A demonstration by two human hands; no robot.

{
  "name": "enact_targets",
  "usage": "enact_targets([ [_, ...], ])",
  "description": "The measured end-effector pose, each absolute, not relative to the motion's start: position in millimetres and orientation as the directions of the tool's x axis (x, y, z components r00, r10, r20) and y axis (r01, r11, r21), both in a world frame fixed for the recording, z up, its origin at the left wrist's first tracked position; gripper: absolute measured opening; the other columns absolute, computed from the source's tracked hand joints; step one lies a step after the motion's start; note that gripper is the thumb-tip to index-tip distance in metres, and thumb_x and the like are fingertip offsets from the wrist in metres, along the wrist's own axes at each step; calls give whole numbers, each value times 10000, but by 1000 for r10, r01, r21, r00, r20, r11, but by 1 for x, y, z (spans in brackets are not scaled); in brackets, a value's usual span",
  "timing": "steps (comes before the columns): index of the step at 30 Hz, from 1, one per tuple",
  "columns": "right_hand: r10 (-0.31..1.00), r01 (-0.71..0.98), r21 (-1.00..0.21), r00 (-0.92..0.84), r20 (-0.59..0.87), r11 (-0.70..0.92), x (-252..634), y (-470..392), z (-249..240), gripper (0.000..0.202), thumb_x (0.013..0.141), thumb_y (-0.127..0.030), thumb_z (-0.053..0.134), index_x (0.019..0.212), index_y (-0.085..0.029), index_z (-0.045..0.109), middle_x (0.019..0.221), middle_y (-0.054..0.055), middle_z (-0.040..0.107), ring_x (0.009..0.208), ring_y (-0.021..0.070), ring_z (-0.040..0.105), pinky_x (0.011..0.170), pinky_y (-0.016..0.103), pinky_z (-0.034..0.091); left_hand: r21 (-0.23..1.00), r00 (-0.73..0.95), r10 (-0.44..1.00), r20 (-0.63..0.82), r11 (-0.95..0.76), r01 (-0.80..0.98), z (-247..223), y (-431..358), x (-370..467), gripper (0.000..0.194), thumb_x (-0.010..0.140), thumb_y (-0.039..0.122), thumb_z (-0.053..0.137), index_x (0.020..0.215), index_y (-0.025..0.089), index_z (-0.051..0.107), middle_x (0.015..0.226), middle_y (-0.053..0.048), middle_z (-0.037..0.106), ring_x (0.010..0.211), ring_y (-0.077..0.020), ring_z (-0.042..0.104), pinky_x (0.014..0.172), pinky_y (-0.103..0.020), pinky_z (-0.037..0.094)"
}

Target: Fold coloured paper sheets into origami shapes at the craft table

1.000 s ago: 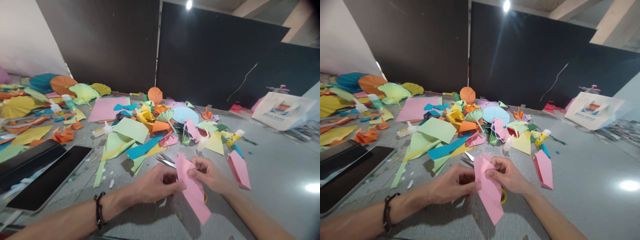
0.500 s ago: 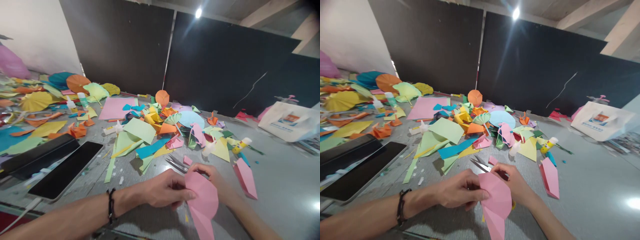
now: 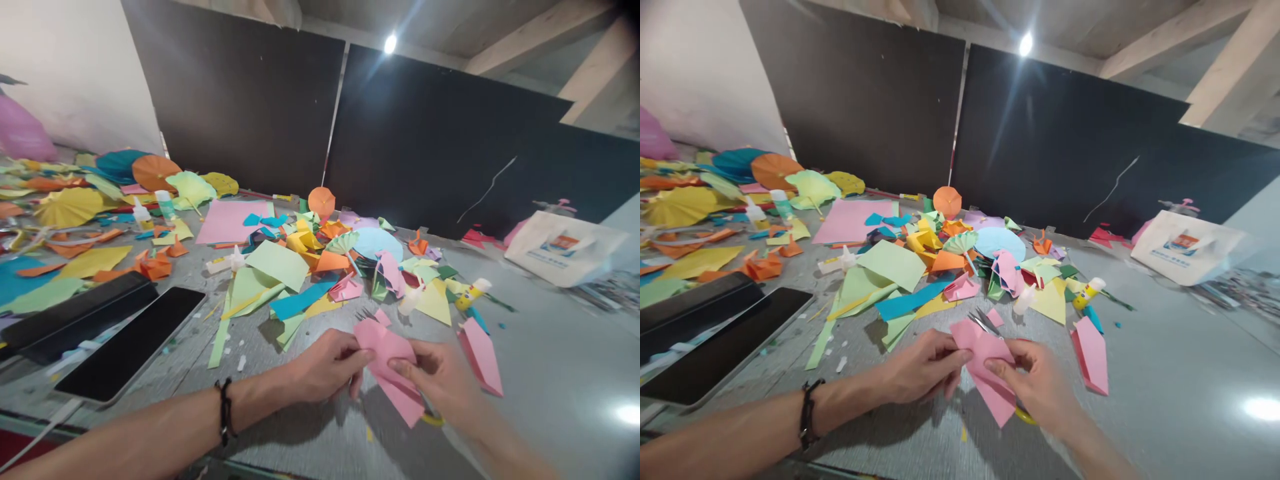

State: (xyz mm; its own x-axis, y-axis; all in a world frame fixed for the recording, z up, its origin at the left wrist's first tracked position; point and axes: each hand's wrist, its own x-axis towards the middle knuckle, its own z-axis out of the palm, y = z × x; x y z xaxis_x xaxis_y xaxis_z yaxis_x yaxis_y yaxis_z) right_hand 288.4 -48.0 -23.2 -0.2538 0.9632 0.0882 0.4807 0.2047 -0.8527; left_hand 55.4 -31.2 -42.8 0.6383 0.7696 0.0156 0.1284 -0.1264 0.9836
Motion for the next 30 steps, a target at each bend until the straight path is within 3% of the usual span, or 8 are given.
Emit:
enact_targets([
  [3,969,524,-832,-238,66,185,279,-38,-17,481,829,-636,734,643,-193,706,541,-23,433,521,128,347,494,277,330,984,539,842,28,-118,133,-41,-28,55,467,944,520,581,628,177,562,503,23,543,389,-84,413,436,-219,301],
  [5,970,524,-831,-234,73,189,276,-33,-13,488,826,-632,734,615,-195,689,534,-29,391,523,123,301,487,276,287,987,506,861,49,-120,108,-40,-26,54,419,926,491,610,653,173,576,525,27,560,396,-79,411,448,-218,305],
  [14,943,462,-858,-324,70,223,280,-32,-15,548,885,-701,629,669,-202,690,621,8,536,599,162,449,555,281,399,985,418,905,75,-131,108,-43,-21,53,351,898,422,634,658,174,570,491,36,529,401,-78,421,423,-203,294],
  [18,915,435,-871,-401,41,229,280,-34,-21,547,852,-691,671,613,-199,681,598,5,545,583,163,479,563,282,425,990,375,927,1,-54,133,-47,-20,55,327,873,437,665,699,176,575,489,48,525,360,-70,416,374,-187,293],
  [21,929,432,-873,-364,61,227,281,-33,-28,511,863,-655,690,632,-200,687,588,1,562,569,162,497,554,277,418,993,336,941,-36,-3,115,-49,-20,56,302,865,447,677,769,183,567,530,59,534,335,-69,419,335,-183,293],
  [25,959,439,-867,-251,135,237,281,-31,-40,503,945,-618,618,653,-208,621,587,-9,541,551,155,485,524,269,391,978,208,966,154,-179,107,-45,-24,56,293,849,394,716,803,201,500,627,66,511,475,-81,479,427,-185,356],
  [27,958,446,-854,-217,187,268,280,-31,-44,498,978,-583,594,647,-212,569,599,-16,504,564,151,469,535,272,381,942,306,918,253,-306,141,-41,-28,55,276,887,374,688,775,181,526,664,46,524,560,-84,480,509,-196,383],
  [30,937,459,-819,-231,263,344,276,-37,-48,488,1016,-515,564,637,-215,500,650,-9,487,626,157,462,603,291,380,932,480,852,208,-322,168,-39,-33,55,252,963,380,600,844,158,607,703,16,580,610,-99,492,549,-215,375],
])
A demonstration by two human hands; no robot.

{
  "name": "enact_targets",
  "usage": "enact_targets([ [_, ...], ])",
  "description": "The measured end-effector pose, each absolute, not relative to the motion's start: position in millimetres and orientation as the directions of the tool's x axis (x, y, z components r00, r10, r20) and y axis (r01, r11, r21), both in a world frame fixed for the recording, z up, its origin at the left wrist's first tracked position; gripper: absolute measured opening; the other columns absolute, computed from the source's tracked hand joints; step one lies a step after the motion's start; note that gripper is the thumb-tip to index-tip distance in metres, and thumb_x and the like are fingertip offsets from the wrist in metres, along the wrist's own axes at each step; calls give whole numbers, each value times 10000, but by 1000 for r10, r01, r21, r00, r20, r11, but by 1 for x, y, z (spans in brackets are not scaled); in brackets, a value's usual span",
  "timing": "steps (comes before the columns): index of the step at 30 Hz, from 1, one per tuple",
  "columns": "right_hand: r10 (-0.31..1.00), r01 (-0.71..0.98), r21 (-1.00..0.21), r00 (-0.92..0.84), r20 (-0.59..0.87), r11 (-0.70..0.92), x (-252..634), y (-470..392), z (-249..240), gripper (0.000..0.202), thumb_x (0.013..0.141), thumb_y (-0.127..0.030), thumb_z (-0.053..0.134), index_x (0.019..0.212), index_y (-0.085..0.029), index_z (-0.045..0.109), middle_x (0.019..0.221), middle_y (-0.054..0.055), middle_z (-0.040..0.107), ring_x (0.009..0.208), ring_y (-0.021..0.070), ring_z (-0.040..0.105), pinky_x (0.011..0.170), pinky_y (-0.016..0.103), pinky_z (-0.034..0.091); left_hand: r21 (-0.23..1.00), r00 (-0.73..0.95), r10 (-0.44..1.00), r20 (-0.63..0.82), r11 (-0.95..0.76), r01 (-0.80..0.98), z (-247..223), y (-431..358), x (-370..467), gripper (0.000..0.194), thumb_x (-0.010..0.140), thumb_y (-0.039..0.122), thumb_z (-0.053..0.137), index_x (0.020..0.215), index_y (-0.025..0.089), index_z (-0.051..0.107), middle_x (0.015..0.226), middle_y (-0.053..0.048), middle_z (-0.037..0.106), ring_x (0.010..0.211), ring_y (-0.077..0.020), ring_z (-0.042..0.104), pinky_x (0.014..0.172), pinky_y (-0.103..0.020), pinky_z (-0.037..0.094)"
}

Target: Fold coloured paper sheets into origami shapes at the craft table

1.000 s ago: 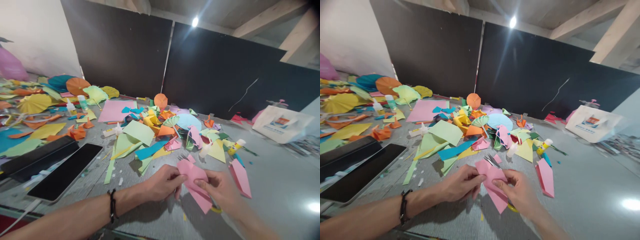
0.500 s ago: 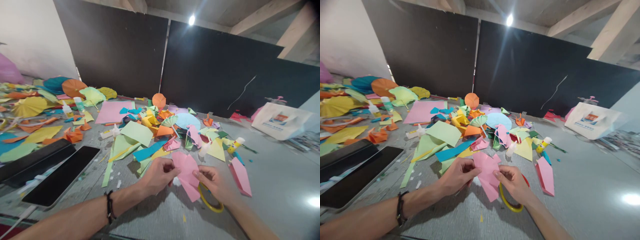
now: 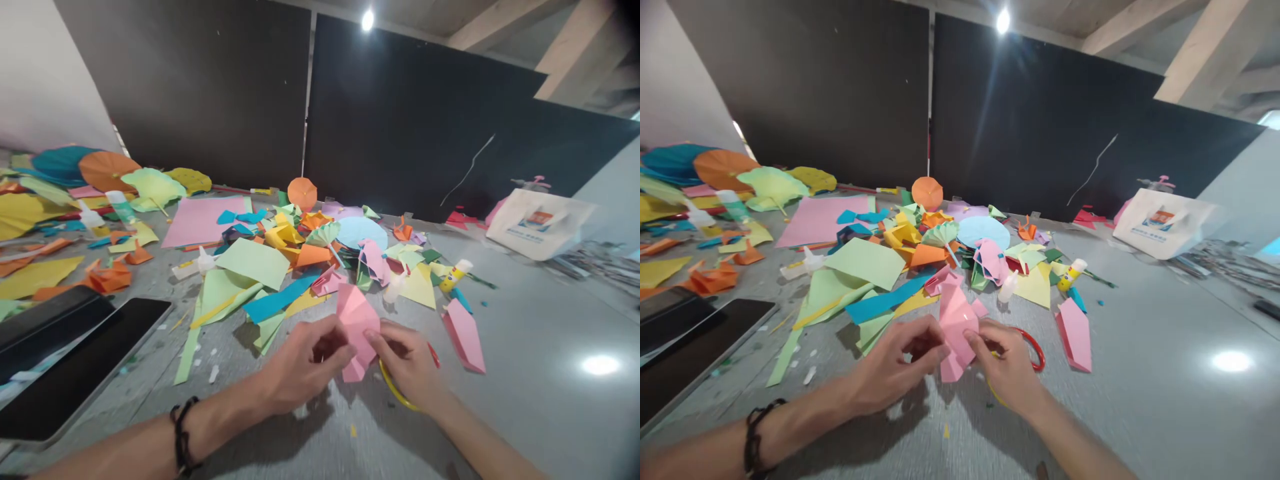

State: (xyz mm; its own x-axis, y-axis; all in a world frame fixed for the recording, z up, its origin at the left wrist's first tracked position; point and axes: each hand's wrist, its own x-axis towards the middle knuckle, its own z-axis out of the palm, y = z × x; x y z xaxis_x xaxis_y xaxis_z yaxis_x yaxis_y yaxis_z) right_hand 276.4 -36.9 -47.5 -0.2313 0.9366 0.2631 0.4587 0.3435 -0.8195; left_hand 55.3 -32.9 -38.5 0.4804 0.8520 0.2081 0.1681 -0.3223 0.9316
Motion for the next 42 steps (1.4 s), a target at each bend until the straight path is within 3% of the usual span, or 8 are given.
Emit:
enact_targets([
  [7,901,509,-744,-268,341,433,272,-57,-47,293,995,-388,623,784,-240,482,696,-27,484,623,154,448,578,291,354,958,590,791,160,-269,101,-37,-34,55,152,920,290,664,860,159,616,735,10,603,633,-104,530,584,-212,427],
  [12,838,382,-773,-430,336,506,272,-62,-45,140,983,-265,612,865,-241,542,791,-6,582,695,156,527,629,275,430,993,713,697,74,-120,14,-32,-38,53,285,952,429,665,864,168,590,718,19,595,553,-93,542,504,-190,420],
  [14,775,311,-767,-523,356,562,273,-63,-43,61,952,-228,638,962,-241,579,894,18,636,777,173,577,687,288,464,985,726,681,97,-169,27,-32,-37,52,316,950,447,676,848,152,632,711,3,620,598,-103,558,535,-192,412],
  [18,673,165,-761,-606,424,628,275,-64,-38,221,913,-266,683,1108,-237,584,1010,46,645,872,195,609,745,316,491,954,760,622,189,-300,8,-35,-36,51,384,984,460,634,813,123,703,740,-46,681,685,-128,580,613,-213,431],
  [24,687,130,-811,-618,383,570,276,-67,-34,88,947,-253,651,1009,-229,593,968,24,608,841,168,565,744,305,471,971,749,641,167,-240,-11,-36,-40,50,339,1001,417,621,813,139,669,722,-31,677,651,-116,592,579,-190,435],
  [28,690,93,-824,-603,399,558,274,-65,-35,103,950,-242,701,917,-225,604,891,-7,615,796,141,557,725,281,435,974,772,603,201,-210,-89,-34,-41,50,307,1024,361,608,816,140,650,722,-17,660,636,-93,573,595,-171,448],
  [37,710,56,-866,-599,369,498,278,-64,-35,123,1026,-270,613,927,-216,660,832,-2,627,771,141,572,712,285,431,992,822,556,119,-105,-73,-35,-40,46,334,1067,398,545,894,139,666,766,-27,644,630,-90,537,548,-151,433],
  [42,718,43,-877,-595,362,478,276,-64,-33,46,975,-231,680,935,-213,668,871,2,641,779,134,597,714,269,458,991,826,549,125,-106,-80,-36,-39,45,334,1069,392,551,911,134,690,776,-37,668,638,-87,531,558,-154,415],
])
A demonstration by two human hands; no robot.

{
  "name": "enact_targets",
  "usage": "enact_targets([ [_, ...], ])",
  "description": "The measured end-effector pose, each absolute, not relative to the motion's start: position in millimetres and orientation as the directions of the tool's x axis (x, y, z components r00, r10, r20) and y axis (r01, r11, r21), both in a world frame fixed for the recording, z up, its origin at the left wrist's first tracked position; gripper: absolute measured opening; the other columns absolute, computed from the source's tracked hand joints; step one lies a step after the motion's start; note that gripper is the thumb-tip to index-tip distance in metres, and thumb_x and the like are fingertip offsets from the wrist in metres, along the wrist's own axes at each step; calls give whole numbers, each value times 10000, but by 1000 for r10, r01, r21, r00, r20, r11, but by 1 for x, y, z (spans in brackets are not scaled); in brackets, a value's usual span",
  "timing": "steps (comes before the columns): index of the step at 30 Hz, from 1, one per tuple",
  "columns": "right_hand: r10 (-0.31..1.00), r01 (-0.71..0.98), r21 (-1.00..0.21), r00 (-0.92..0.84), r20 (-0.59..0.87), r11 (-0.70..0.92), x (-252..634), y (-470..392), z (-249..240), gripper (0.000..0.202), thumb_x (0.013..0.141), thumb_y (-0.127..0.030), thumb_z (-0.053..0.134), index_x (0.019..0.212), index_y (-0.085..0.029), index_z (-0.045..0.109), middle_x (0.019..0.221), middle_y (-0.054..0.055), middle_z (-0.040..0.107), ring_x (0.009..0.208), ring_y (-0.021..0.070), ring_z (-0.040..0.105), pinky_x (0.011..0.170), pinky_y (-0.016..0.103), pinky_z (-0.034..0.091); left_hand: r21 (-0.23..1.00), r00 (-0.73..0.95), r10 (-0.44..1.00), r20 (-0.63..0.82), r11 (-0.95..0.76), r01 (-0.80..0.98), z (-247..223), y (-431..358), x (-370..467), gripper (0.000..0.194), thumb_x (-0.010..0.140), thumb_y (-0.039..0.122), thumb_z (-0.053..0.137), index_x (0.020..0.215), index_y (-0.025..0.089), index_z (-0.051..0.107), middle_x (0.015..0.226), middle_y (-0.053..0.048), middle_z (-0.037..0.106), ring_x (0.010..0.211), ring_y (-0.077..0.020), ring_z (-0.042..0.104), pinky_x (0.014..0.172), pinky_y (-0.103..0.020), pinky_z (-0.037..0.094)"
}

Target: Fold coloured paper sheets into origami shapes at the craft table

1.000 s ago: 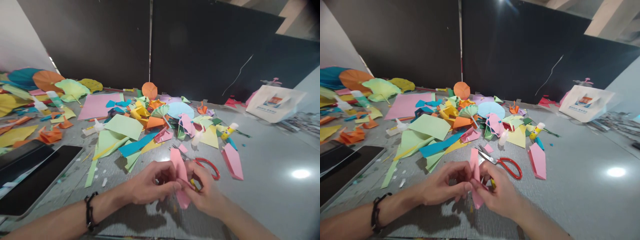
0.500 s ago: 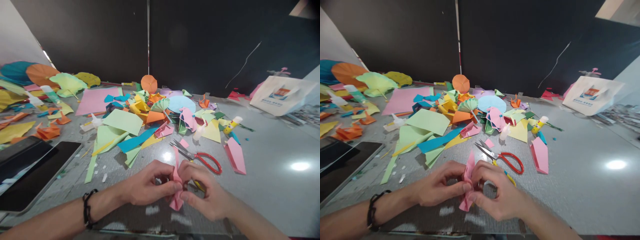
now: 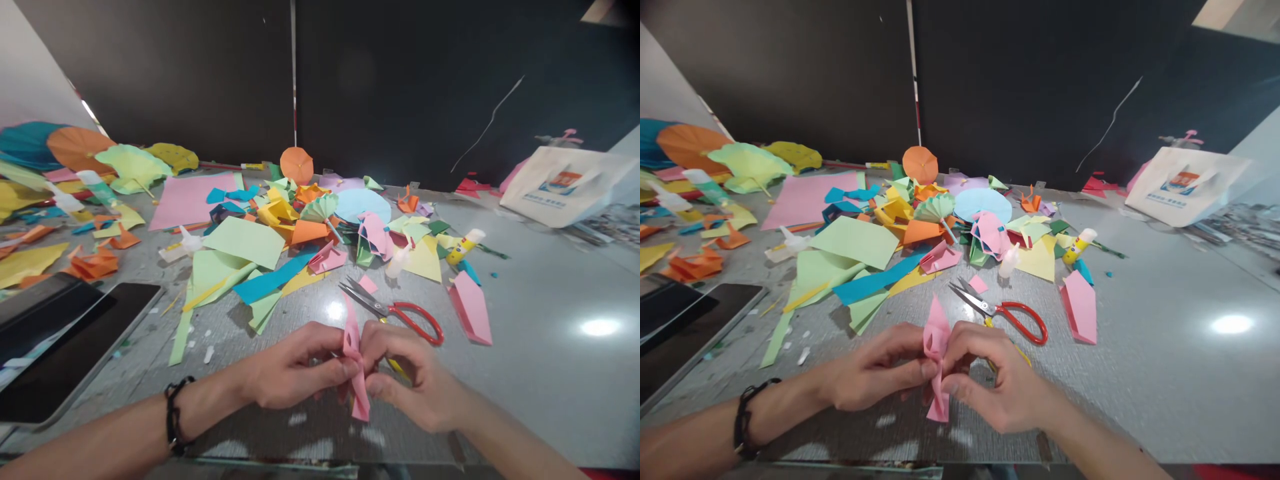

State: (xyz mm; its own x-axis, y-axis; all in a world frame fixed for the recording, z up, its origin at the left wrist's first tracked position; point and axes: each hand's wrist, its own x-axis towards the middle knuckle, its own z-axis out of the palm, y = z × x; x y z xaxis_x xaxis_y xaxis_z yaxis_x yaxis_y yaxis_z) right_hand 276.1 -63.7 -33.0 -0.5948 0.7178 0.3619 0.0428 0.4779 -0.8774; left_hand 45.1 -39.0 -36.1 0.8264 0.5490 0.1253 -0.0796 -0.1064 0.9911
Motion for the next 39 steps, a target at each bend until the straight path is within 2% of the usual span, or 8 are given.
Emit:
enact_targets([
  [12,740,82,-876,-576,348,476,274,-65,-35,199,819,-80,757,855,-220,620,834,-32,630,719,104,592,668,227,459,975,806,566,171,-215,-56,-41,-38,46,339,1066,397,550,914,129,694,796,-51,693,637,-93,561,566,-163,443],
  [17,748,47,-899,-576,331,435,272,-65,-33,213,822,-233,823,840,-217,611,818,-26,611,709,116,554,660,239,446,981,806,562,186,-149,-122,-39,-39,49,313,1040,412,593,965,128,699,882,-74,714,711,-117,620,616,-185,490],
  [20,803,45,-918,-503,321,395,274,-64,-35,148,954,-279,696,857,-223,600,820,-9,599,734,133,562,680,252,471,973,773,598,213,-201,-113,-35,-39,51,288,1026,395,606,951,132,695,864,-64,702,753,-134,632,675,-221,504],
  [24,881,-104,-963,-389,270,249,281,-59,-44,184,1001,-426,650,1067,-255,664,921,29,665,831,178,651,751,292,553,984,507,849,151,-177,3,-34,-33,55,309,936,416,722,831,140,632,772,-8,616,642,-96,559,569,-198,454],
  [27,897,-119,-971,-371,239,209,283,-56,-47,233,987,-447,670,1138,-270,679,1013,51,710,912,202,688,829,321,574,997,477,877,56,-27,-68,-39,-26,56,382,875,489,781,901,156,594,725,22,599,532,-79,542,446,-172,398],
  [31,912,-66,-970,-332,242,233,278,-54,-44,210,975,-448,686,1009,-241,678,931,35,692,802,168,660,711,266,552,991,606,795,31,54,-122,-47,-24,56,359,927,489,727,935,142,638,689,15,620,471,-62,530,407,-153,381],
  [35,919,34,-950,-266,291,311,274,-51,-41,294,973,-489,667,864,-222,608,764,-10,606,650,127,538,599,228,484,987,571,820,41,54,-150,-50,-24,56,327,909,443,761,951,141,643,720,11,644,471,-61,544,402,-156,396],
  [39,925,122,-932,-219,310,342,281,-52,-33,309,980,-444,670,803,-215,561,712,-34,536,623,114,492,583,215,454,986,528,848,39,52,-156,-51,-22,56,300,902,409,762,920,169,583,704,29,648,420,-47,486,383,-158,374],
])
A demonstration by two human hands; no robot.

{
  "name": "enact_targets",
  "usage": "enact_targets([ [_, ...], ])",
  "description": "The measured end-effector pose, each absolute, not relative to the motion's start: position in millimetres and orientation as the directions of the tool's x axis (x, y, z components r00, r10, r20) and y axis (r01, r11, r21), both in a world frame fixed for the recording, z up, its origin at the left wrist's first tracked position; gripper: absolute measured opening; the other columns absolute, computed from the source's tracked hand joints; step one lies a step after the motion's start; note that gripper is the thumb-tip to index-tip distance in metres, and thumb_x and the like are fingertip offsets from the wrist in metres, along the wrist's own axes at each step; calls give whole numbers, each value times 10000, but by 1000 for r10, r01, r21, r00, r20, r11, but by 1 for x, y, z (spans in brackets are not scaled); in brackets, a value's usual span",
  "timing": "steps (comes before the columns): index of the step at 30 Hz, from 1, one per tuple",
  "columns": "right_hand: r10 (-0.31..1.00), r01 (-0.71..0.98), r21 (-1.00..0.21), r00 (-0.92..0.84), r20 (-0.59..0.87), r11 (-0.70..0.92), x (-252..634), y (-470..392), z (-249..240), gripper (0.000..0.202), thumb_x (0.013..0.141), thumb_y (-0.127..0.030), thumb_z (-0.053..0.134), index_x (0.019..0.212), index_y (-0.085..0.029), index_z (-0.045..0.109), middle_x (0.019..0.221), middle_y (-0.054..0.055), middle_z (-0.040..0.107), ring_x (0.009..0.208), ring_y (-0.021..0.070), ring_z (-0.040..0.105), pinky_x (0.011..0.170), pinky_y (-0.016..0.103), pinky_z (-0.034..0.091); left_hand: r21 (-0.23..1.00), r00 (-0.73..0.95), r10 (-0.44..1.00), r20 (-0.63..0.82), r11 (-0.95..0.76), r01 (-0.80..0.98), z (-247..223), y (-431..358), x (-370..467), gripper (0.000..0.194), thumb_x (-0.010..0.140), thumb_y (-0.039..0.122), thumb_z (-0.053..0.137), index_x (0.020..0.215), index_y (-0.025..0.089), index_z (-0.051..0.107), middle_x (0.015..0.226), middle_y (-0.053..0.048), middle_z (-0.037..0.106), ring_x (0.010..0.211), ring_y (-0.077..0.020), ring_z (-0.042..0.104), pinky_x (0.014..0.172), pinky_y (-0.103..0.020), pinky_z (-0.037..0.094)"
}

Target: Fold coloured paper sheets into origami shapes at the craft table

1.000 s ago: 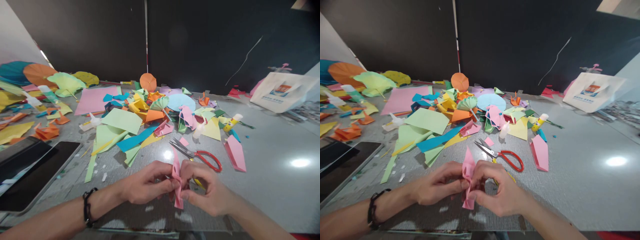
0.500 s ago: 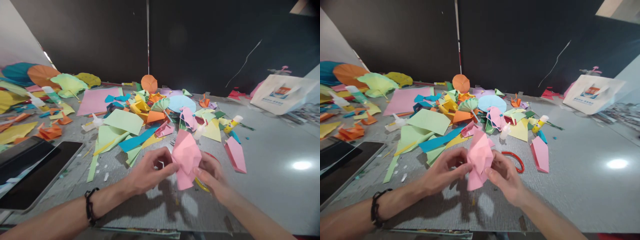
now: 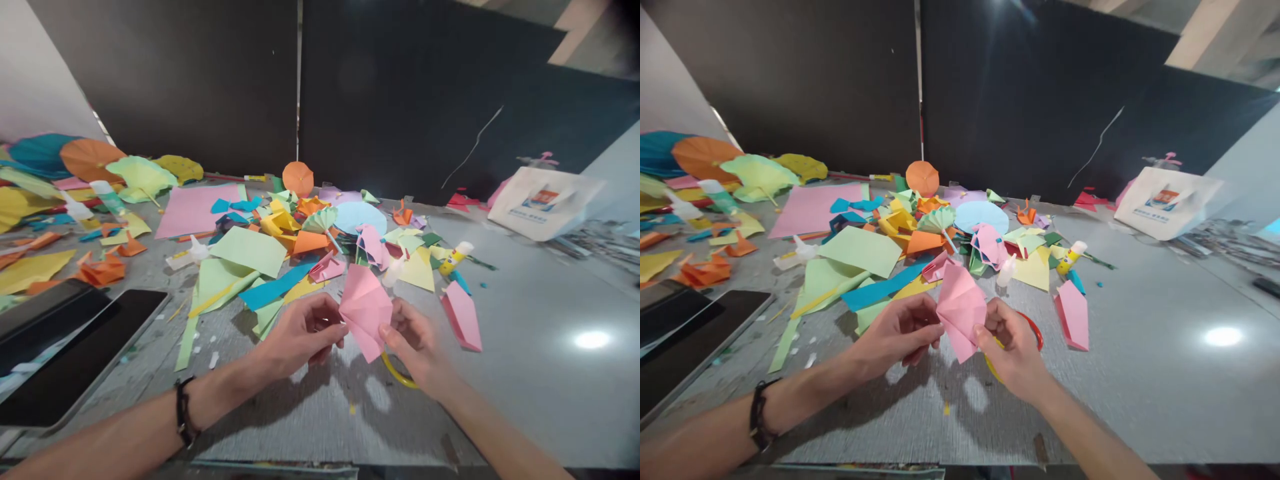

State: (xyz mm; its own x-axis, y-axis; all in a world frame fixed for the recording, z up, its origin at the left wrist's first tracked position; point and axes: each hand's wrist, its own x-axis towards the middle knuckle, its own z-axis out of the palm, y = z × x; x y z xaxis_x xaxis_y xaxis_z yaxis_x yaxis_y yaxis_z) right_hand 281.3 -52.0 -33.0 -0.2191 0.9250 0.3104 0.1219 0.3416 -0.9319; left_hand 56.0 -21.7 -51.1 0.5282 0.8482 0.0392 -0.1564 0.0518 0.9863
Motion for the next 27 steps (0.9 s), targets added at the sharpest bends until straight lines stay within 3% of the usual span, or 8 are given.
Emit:
enact_targets([
  [5,962,438,-856,-124,243,272,332,-58,-21,299,971,-487,660,867,-215,593,688,-18,600,603,137,575,554,236,488,997,521,852,54,-18,-73,-47,-22,54,290,926,434,709,888,176,582,626,63,559,438,-62,429,405,-177,316],
  [10,955,815,-552,-7,297,178,401,-59,-19,333,927,-536,605,838,-219,656,712,58,721,617,234,701,546,336,567,965,555,825,109,-222,141,-35,-31,53,233,976,381,632,889,165,640,598,71,442,543,-90,367,517,-209,271],
  [14,863,892,-411,48,503,190,395,-57,-14,274,911,-455,614,991,-204,687,1060,182,752,1002,380,711,873,563,573,913,755,637,155,-384,136,-31,-40,53,309,1029,393,555,865,160,674,658,41,465,606,-101,383,557,-224,289],
  [16,827,887,-348,-65,559,305,364,-54,-10,198,968,-382,577,1028,-237,697,1138,135,747,1136,342,676,1038,556,511,898,833,520,188,-435,68,-33,-43,52,351,1048,425,531,874,163,686,642,39,473,583,-96,388,540,-226,292],
  [18,752,794,-235,-370,546,561,321,-47,-6,157,1020,-261,546,1032,-243,702,1111,106,762,1093,293,700,991,502,553,895,880,427,209,-447,5,-37,-43,50,423,1048,480,527,804,164,668,587,45,423,543,-93,361,512,-235,283],
  [21,621,635,-124,-664,416,763,252,-27,-6,252,1014,-119,536,1224,-174,663,1271,150,726,1225,292,657,1048,505,534,906,919,339,202,-422,-44,-43,-43,49,549,1000,563,583,618,173,537,533,51,340,511,-94,293,479,-256,257],
  [25,428,421,-81,-874,231,903,183,7,-18,340,888,-150,778,1210,-196,677,1318,96,719,1249,254,651,1094,399,506,901,928,271,255,-416,-126,-47,-44,52,544,935,555,680,580,182,506,496,52,407,466,-86,320,453,-263,257],
  [27,409,402,-73,-894,184,913,162,22,-26,365,880,-212,807,1211,-146,669,1251,152,729,1159,303,682,1008,450,536,894,926,261,274,-423,-145,-48,-44,54,539,915,557,701,574,186,510,490,47,445,458,-87,345,447,-262,265],
])
